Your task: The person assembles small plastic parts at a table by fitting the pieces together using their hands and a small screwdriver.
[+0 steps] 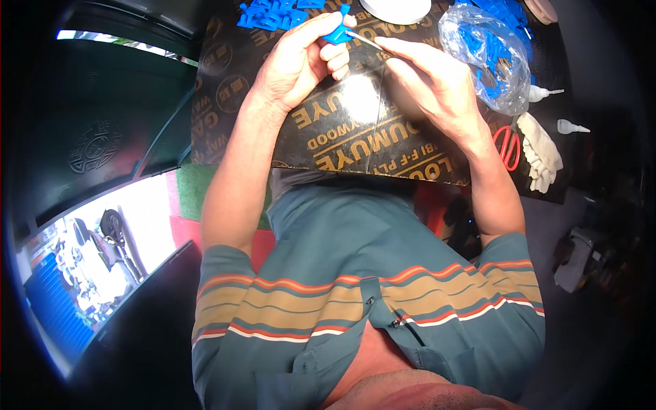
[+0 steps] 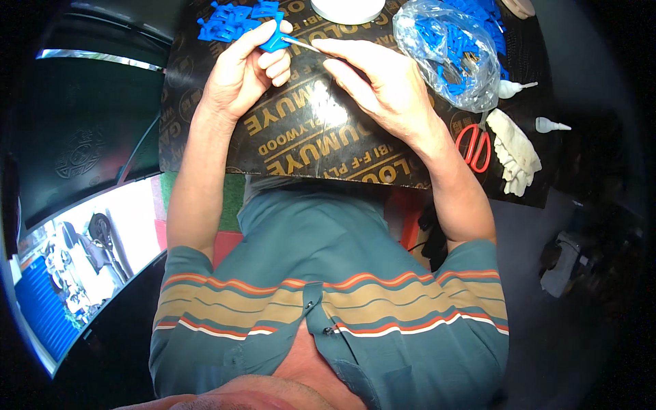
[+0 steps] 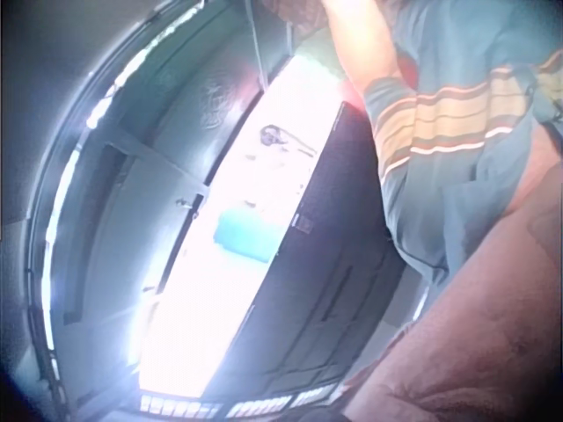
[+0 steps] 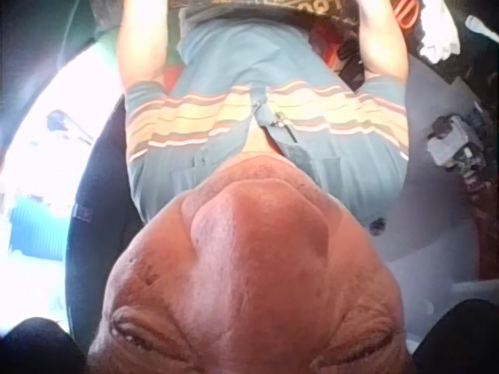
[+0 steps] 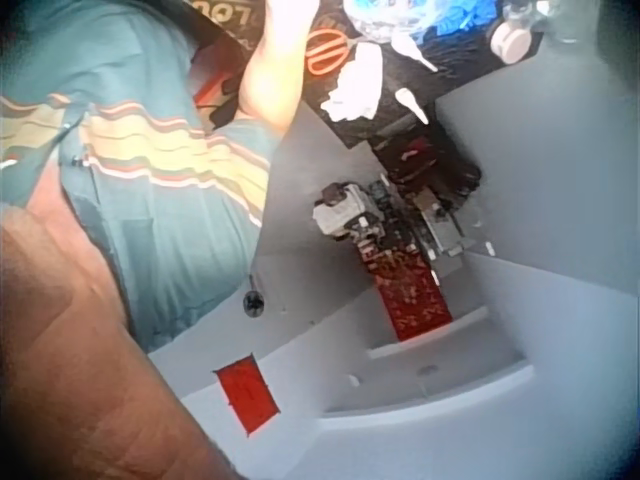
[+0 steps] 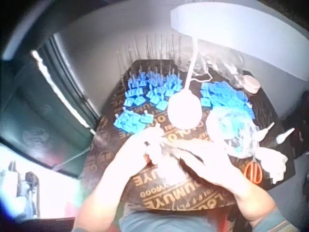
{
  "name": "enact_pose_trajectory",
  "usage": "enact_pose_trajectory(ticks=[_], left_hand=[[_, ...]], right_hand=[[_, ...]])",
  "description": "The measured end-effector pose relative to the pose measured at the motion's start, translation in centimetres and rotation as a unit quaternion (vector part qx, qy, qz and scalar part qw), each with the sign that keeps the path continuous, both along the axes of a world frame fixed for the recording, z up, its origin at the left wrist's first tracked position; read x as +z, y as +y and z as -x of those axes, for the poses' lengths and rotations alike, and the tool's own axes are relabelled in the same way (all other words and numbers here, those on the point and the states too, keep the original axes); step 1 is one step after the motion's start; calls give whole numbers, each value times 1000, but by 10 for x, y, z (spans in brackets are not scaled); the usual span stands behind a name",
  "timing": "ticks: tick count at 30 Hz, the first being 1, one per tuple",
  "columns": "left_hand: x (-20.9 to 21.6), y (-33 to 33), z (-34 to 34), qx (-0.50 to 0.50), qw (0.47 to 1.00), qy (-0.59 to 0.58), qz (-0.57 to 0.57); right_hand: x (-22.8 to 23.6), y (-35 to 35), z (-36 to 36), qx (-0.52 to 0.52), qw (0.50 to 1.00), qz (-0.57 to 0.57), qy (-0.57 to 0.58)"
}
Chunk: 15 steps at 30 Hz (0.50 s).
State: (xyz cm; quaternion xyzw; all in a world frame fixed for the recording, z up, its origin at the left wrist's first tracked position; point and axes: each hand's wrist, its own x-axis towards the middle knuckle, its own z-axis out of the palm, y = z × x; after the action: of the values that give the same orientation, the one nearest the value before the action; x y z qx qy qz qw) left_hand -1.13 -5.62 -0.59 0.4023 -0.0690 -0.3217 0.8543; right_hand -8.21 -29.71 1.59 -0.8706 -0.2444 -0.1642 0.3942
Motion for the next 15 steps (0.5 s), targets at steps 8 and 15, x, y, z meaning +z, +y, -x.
enact_pose_trajectory(ticks=[8,15], left_hand=[[0,-6,6,67,988,-122,-67],[-3,-11,7,100,969,-179,-138]], right_hand=[[-3,0,0,-14,998,38,-45],[-13,3,1,-28,999,30,-5]])
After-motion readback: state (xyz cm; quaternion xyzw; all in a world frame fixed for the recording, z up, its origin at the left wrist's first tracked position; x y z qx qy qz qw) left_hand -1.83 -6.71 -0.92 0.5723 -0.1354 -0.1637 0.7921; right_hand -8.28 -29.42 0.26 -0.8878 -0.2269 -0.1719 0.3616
